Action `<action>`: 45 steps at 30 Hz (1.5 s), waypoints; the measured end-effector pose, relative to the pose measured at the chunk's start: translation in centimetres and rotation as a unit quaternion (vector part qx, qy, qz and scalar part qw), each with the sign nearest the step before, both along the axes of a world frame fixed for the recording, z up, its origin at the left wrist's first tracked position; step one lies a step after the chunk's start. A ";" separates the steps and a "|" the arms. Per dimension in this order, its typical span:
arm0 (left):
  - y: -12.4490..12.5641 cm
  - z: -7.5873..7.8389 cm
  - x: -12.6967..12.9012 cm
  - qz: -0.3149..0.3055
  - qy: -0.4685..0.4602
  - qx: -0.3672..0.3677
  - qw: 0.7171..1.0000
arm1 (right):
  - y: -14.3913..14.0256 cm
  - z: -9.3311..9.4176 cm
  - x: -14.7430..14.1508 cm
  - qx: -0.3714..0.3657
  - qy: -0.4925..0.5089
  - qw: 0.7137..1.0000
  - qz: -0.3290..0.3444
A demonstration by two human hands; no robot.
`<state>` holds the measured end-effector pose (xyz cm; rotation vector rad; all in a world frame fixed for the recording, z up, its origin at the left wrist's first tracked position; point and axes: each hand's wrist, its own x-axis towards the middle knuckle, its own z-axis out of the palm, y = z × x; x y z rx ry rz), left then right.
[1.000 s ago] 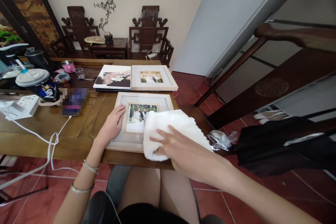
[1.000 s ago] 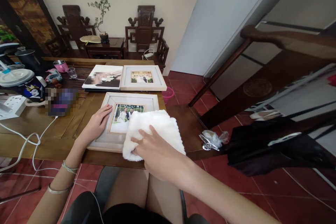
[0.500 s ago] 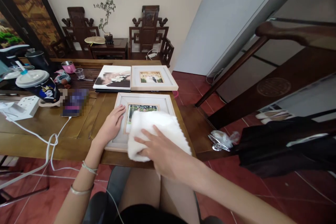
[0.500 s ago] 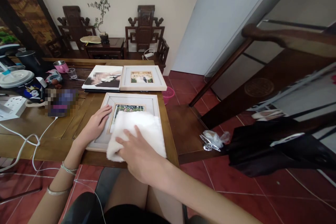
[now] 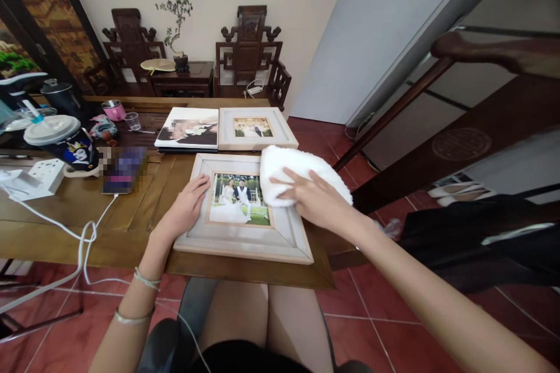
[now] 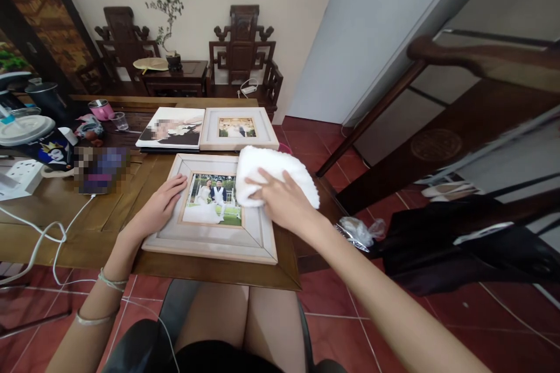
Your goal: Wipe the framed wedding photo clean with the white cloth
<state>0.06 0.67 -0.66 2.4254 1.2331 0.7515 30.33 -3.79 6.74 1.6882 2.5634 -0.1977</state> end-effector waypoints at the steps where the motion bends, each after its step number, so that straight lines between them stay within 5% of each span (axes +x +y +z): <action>1: -0.1 -0.1 0.0 0.004 -0.004 0.001 1.000 | 1.1 -0.3 0.0 0.019 -0.005 1.000 -0.004; 6: -0.3 -0.4 0.1 0.021 -0.011 0.017 1.000 | 2.0 -0.9 -0.7 0.068 -0.038 0.997 0.014; 13: -0.4 -0.2 0.2 0.023 0.000 0.027 0.999 | -7.3 1.5 -0.8 -0.071 0.008 0.994 0.081; 16: -0.2 -0.2 0.1 0.017 0.000 0.023 1.000 | -8.6 1.6 -0.6 -0.104 0.041 0.991 0.074; 19: 0.0 -0.4 0.0 0.011 -0.008 0.016 1.000 | -6.1 0.3 -0.5 -0.074 0.049 0.995 0.045; 25: 0.1 -0.8 0.0 0.016 -0.022 0.010 1.000 | 3.2 -2.0 -1.5 0.118 0.032 0.992 -0.024; 29: 0.1 -0.8 0.0 0.019 -0.031 0.022 0.999 | 6.7 -1.6 -5.7 0.160 0.009 0.985 0.065; 32: 0.2 -0.7 0.0 0.011 -0.037 0.025 0.999 | 7.6 -1.8 -9.0 0.153 -0.012 0.980 0.124; 35: 0.3 -0.7 -0.1 0.009 -0.031 0.021 0.999 | 7.8 -2.1 -9.6 0.139 -0.017 0.985 0.100; 45: 0.4 -1.2 0.0 0.018 -0.035 0.035 0.999 | 4.7 -0.2 -0.4 0.048 -0.074 0.996 -0.024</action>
